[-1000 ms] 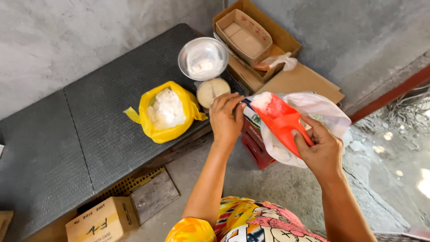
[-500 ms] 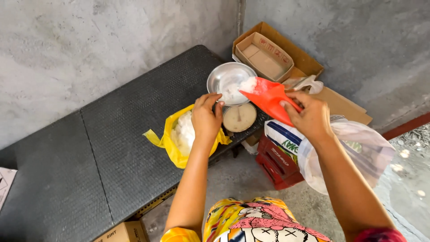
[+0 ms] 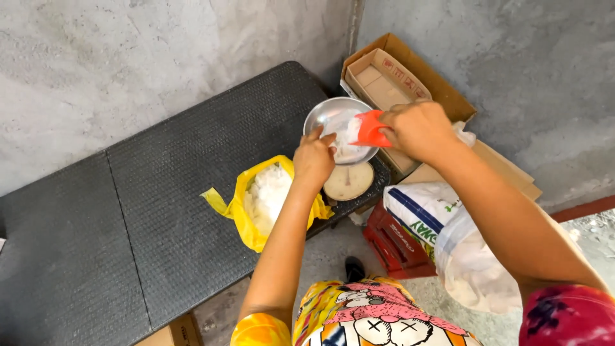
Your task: Weighing white powder into a metal bowl and transferring it into small plastic bags.
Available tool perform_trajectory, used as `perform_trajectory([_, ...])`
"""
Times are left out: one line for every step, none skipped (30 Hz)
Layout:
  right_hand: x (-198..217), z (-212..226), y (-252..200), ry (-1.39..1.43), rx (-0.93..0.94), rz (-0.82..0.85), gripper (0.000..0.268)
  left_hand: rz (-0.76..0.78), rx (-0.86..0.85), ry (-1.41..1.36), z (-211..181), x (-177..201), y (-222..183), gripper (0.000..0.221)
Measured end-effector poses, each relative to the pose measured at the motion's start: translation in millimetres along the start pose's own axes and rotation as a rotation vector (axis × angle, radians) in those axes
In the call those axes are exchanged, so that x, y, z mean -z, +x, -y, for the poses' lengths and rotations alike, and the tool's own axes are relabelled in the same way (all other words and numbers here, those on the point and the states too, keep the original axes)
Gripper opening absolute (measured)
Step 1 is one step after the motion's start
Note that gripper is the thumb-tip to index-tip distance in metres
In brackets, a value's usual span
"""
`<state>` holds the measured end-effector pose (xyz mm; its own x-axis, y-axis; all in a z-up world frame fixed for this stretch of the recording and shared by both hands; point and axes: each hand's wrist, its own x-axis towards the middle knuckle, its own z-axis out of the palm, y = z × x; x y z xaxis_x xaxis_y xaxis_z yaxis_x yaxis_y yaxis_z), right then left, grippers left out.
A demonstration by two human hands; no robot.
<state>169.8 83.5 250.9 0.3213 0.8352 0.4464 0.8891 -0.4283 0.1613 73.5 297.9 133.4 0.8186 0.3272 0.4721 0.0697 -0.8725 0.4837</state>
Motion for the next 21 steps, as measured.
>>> perform_trajectory([-3.8, 3.6, 7.2, -0.002, 0.003, -0.002, 0.022, -0.004, 0.0, 0.0, 3.6, -6.2, 0.8, 0.033])
perform_trajectory([-5.8, 5.5, 13.6, 0.0, 0.067, 0.02, 0.015, 0.046, 0.023, 0.029, 5.2, -13.4, 3.6, 0.035])
perform_trajectory([-7.8, 7.2, 19.8, 0.002, 0.131, 0.043, 0.013, 0.095, 0.045, 0.059, 6.4, -20.8, 6.4, 0.037])
perform_trajectory([-14.8, 6.7, 22.2, -0.004, 0.125, 0.041, 0.013, 0.095, 0.037, 0.056, 9.2, -27.5, 7.3, 0.037])
perform_trajectory([-22.1, 6.1, 24.3, -0.039, 0.17, 0.058, 0.01, 0.101, 0.058, 0.045, 12.1, -34.5, 8.0, 0.037])
perform_trajectory([-30.0, 7.3, 25.2, -0.071, 0.212, 0.076, 0.006, 0.112, 0.08, 0.037, 15.6, -40.8, 6.3, 0.037])
perform_trajectory([-24.1, 7.7, 28.0, -0.074, 0.205, 0.076, 0.006, 0.115, 0.073, 0.035, 14.7, -40.9, 6.4, 0.037])
perform_trajectory([-18.7, 9.1, 30.7, -0.049, 0.194, 0.063, 0.007, 0.103, 0.089, 0.011, 14.7, -40.4, 5.8, 0.037])
perform_trajectory([-13.3, 10.8, 33.4, -0.024, 0.183, 0.049, 0.007, 0.091, 0.106, -0.012, 14.9, -39.5, 4.9, 0.036])
perform_trajectory([-10.8, 10.1, 33.7, -0.026, 0.179, 0.049, 0.007, 0.092, 0.102, -0.013, 15.8, -40.9, 6.3, 0.036])
perform_trajectory([-8.2, 10.0, 33.8, -0.019, 0.166, 0.052, 0.007, 0.074, 0.108, -0.025, 16.9, -41.8, 7.2, 0.036])
perform_trajectory([-5.9, 11.1, 34.2, -0.011, 0.156, 0.055, 0.007, 0.054, 0.116, -0.035, 18.9, -42.0, 6.9, 0.035])
perform_trajectory([-6.7, 10.5, 32.3, -0.011, 0.154, 0.055, 0.007, 0.055, 0.115, -0.035, 19.1, -42.2, 6.3, 0.035])
perform_trajectory([-7.2, 10.0, 31.3, -0.019, 0.134, 0.067, 0.009, 0.045, 0.114, -0.042, 19.8, -41.6, 6.6, 0.036])
perform_trajectory([-7.6, 9.6, 30.2, -0.027, 0.113, 0.079, 0.012, 0.035, 0.113, -0.048, 20.3, -40.9, 6.6, 0.036])
perform_trajectory([-10.0, 7.6, 27.4, -0.029, 0.112, 0.076, 0.012, 0.033, 0.11, -0.047, 17.6, -37.2, 7.2, 0.036])
perform_trajectory([-12.4, 5.8, 24.5, -0.004, 0.081, 0.063, 0.014, 0.031, 0.112, -0.062, 14.9, -33.4, 7.7, 0.038])
perform_trajectory([-15.0, 4.7, 20.8, 0.022, 0.049, 0.052, 0.016, 0.033, 0.115, -0.076, 12.3, -29.6, 6.9, 0.04])
perform_trajectory([-8.7, 6.4, 17.9, 0.021, 0.047, 0.05, 0.016, 0.034, 0.112, -0.075, 8.3, -23.9, 6.8, 0.04])
perform_trajectory([-2.4, 8.4, 14.4, 0.058, 0.007, 0.014, 0.013, 0.021, 0.11, -0.087, 4.3, -18.1, 6.0, 0.043])
perform_trajectory([3.8, 10.5, 10.9, 0.094, -0.032, -0.023, 0.017, 0.008, 0.107, -0.098, 0.3, -12.4, 5.2, 0.046])
